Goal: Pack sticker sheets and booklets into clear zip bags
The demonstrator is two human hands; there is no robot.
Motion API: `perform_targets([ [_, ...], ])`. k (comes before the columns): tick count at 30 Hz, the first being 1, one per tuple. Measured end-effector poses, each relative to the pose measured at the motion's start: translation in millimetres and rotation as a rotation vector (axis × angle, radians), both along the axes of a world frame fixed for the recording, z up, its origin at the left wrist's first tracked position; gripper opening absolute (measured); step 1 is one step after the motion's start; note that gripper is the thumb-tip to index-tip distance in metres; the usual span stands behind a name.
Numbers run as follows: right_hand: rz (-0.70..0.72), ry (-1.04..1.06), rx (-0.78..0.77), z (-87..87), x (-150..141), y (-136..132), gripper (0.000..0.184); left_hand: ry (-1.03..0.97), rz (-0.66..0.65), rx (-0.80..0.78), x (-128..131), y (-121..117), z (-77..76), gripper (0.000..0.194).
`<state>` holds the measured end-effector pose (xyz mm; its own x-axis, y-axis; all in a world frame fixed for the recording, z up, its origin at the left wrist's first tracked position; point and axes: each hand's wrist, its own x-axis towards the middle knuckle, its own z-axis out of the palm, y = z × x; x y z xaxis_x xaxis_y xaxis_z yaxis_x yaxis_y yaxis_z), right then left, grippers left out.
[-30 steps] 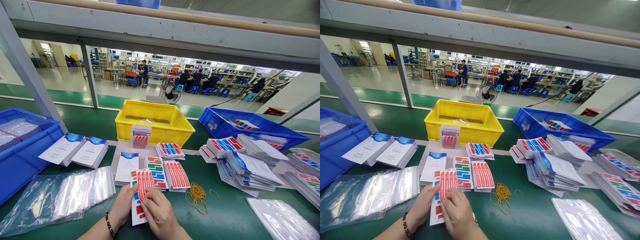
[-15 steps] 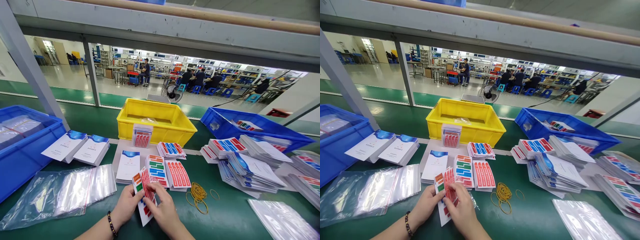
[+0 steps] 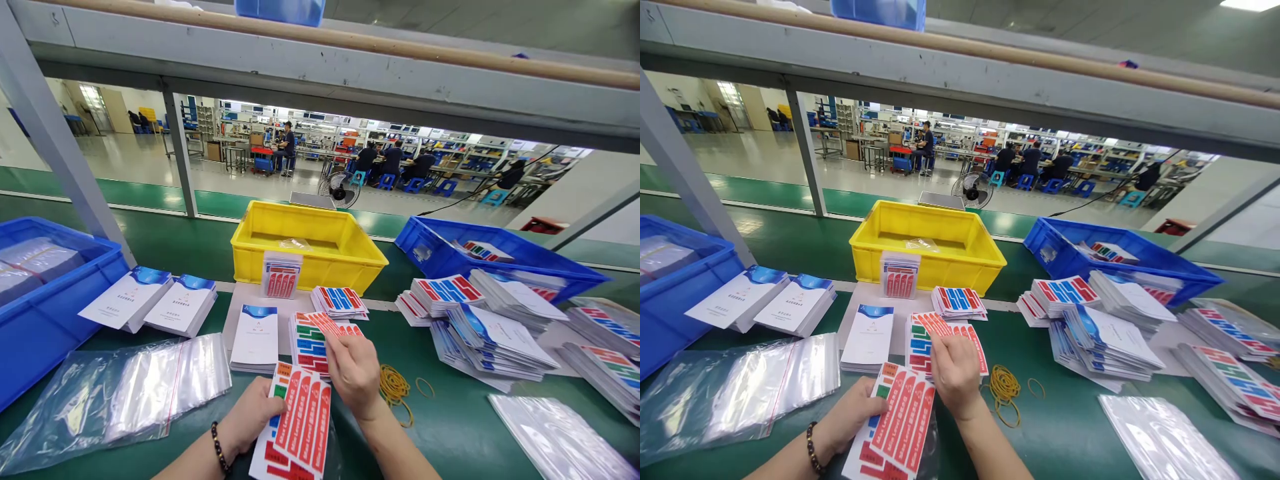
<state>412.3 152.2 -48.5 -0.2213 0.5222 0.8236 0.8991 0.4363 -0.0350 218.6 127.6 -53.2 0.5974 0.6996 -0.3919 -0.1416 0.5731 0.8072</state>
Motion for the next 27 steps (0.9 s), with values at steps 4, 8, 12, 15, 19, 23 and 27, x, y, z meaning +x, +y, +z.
perform_targets([
  [4,-0.014,-0.172,-0.362,-1.9,-14,25,0.022,0.014,-0.053,0.053,-1,0,-1.1,0.034],
  [8,0.115,0.172,-0.728,8.0,-2,25,0.037,-0.005,-0.019,0.067,-4,1,1.6,0.034],
  [12,0.209,0.584,-0.955,14.1,17,4,0.040,-0.041,0.054,0.031,-4,2,3.1,0.032],
  [15,0.249,0.674,-1.167,5.8,15,-11,0.029,-0.058,0.085,0.011,0,1,2.0,0.033],
  [19,0.161,0.732,-1.093,-6.2,6,-20,0.022,-0.053,0.108,0.006,6,0,-0.8,0.038],
  [23,0.206,0.761,-1.022,-7.6,-1,-24,0.017,-0.050,0.157,0.029,10,0,-7.6,0.042],
  [27,0.224,0.602,-0.894,-10.3,-10,-29,0.014,-0.057,0.141,0.038,11,-1,-16.8,0.045],
])
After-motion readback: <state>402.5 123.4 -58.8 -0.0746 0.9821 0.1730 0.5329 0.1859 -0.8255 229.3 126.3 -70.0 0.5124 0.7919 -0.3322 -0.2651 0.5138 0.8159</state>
